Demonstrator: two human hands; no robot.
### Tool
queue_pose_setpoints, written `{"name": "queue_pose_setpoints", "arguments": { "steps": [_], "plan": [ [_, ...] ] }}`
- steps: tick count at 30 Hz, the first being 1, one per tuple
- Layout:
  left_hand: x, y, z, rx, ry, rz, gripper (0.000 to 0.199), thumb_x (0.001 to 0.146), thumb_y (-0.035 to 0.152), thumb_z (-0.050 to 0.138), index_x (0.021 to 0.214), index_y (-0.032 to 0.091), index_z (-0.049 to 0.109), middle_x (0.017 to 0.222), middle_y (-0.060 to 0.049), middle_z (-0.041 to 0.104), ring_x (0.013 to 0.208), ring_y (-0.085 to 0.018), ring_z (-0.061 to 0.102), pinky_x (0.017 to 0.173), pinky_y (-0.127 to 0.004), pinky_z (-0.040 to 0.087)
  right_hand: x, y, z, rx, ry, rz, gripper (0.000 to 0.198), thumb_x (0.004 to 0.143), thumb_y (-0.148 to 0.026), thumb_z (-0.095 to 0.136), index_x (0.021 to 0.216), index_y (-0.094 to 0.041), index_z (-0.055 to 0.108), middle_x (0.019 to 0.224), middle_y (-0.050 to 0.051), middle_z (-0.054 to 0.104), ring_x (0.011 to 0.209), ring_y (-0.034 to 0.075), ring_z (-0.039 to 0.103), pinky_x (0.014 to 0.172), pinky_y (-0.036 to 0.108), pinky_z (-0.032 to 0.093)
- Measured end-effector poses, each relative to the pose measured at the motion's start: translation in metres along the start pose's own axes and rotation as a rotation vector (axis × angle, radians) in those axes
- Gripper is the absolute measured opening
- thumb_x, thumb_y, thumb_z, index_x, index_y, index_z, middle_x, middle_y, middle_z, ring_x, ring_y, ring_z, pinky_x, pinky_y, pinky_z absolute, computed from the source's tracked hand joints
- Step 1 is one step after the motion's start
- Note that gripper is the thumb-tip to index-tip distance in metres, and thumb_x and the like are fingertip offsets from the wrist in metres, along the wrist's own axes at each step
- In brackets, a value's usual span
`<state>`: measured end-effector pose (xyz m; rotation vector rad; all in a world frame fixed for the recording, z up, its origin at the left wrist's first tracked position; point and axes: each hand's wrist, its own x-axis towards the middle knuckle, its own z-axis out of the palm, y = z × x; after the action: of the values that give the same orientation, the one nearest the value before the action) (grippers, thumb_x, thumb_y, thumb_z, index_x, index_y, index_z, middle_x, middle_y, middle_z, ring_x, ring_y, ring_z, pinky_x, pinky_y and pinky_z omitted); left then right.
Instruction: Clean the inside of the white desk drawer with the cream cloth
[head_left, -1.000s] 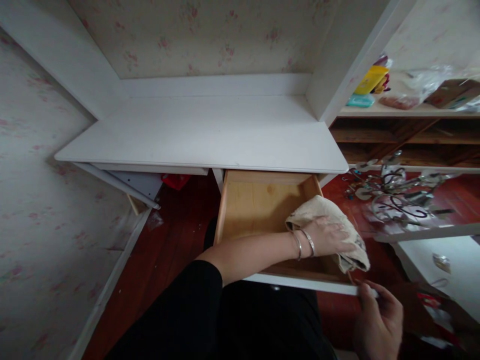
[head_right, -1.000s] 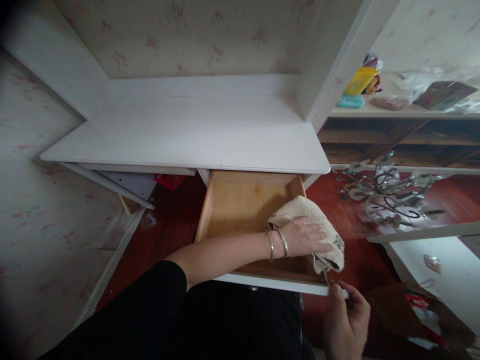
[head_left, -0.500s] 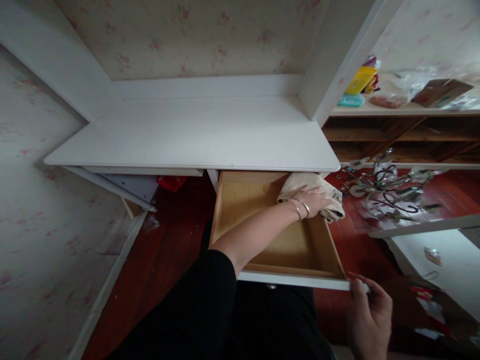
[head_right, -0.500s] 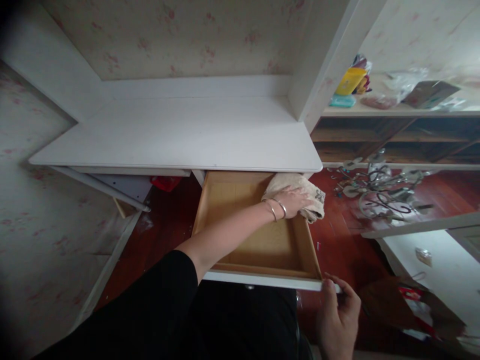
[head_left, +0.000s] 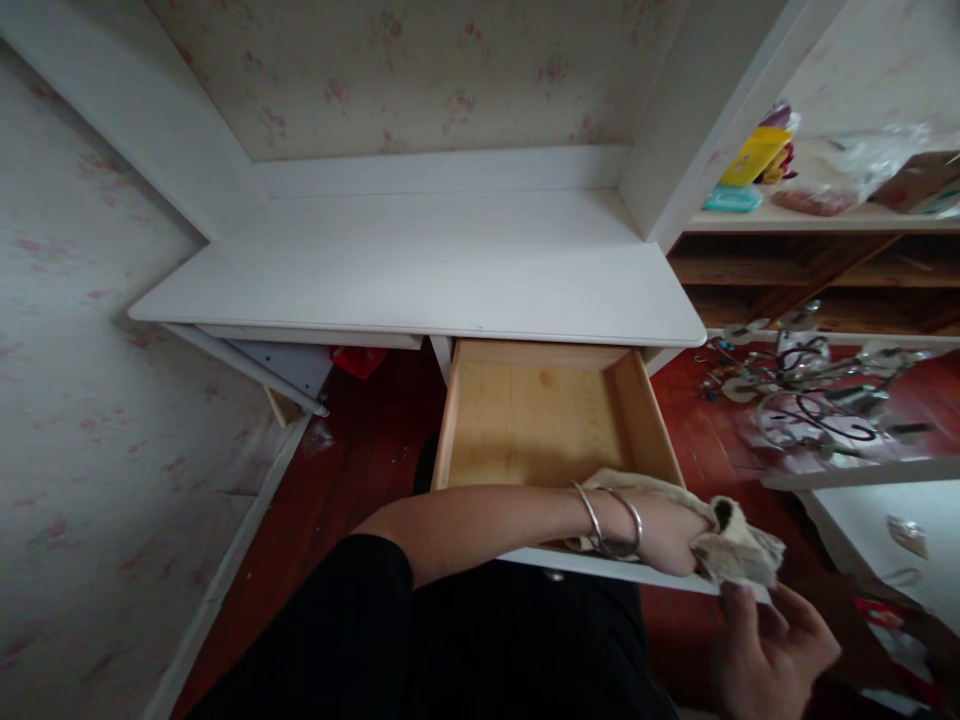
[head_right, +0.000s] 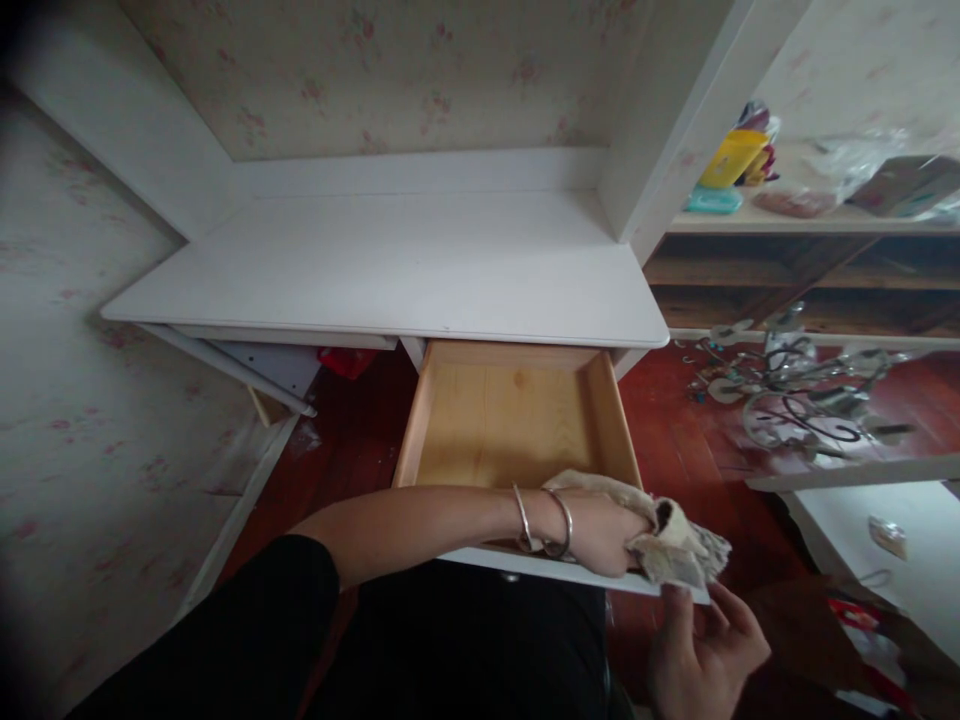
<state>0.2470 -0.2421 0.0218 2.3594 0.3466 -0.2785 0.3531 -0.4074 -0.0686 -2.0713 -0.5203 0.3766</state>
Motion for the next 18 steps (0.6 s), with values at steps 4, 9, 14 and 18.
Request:
{"name": "queue_pose_setpoints", "arguments": {
  "steps": [4,9,14,18],
  "plan": [
    [-0.044,-0.011,-0.012,0.032,-0.142,-0.044,0.031,0.078,0.022,0.054,0.108,0.022,0.063,0.114,-0.005,0.070,0.102,-0.024,0.068,0.065,-0.028,0.049,0.004,0.001,-0.002,-0.054,-0.027,-0.048,0.056,0.076,-0.058,0.066,0.111,-0.017,0.052,0.097,0.007,0.050,0.080,0.024,0.055,0.071,0.039,0.045],
    [-0.127,-0.023,-0.020,0.151,-0.214,-0.132,0.020,0.075,0.018,0.056,0.092,0.024,0.065,0.098,-0.005,0.074,0.088,-0.026,0.070,0.061,-0.032,0.050,0.013,0.004,-0.003,-0.020,-0.106,-0.049,0.047,0.077,-0.058,0.064,0.096,-0.015,0.059,0.074,0.003,0.054,0.061,0.019,0.050,0.058,0.035,0.040],
    [-0.216,-0.028,-0.025,0.163,-0.069,-0.079,0.031,0.075,0.011,0.058,0.101,0.026,0.067,0.101,-0.002,0.075,0.094,-0.022,0.070,0.078,-0.033,0.055,0.019,0.003,-0.003,-0.003,-0.159,-0.068,0.041,0.078,-0.054,0.063,0.089,-0.015,0.061,0.074,0.005,0.058,0.062,0.019,0.051,0.061,0.034,0.039],
    [-0.260,-0.027,-0.043,0.106,0.121,-0.134,0.057,0.079,0.001,0.051,0.128,0.028,0.060,0.128,0.000,0.067,0.122,-0.015,0.059,0.105,-0.031,0.046,0.018,0.004,-0.004,-0.126,-0.157,0.015,0.044,0.081,-0.057,0.056,0.100,-0.018,0.063,0.089,0.006,0.060,0.082,0.026,0.054,0.080,0.042,0.041]
  ]
}}
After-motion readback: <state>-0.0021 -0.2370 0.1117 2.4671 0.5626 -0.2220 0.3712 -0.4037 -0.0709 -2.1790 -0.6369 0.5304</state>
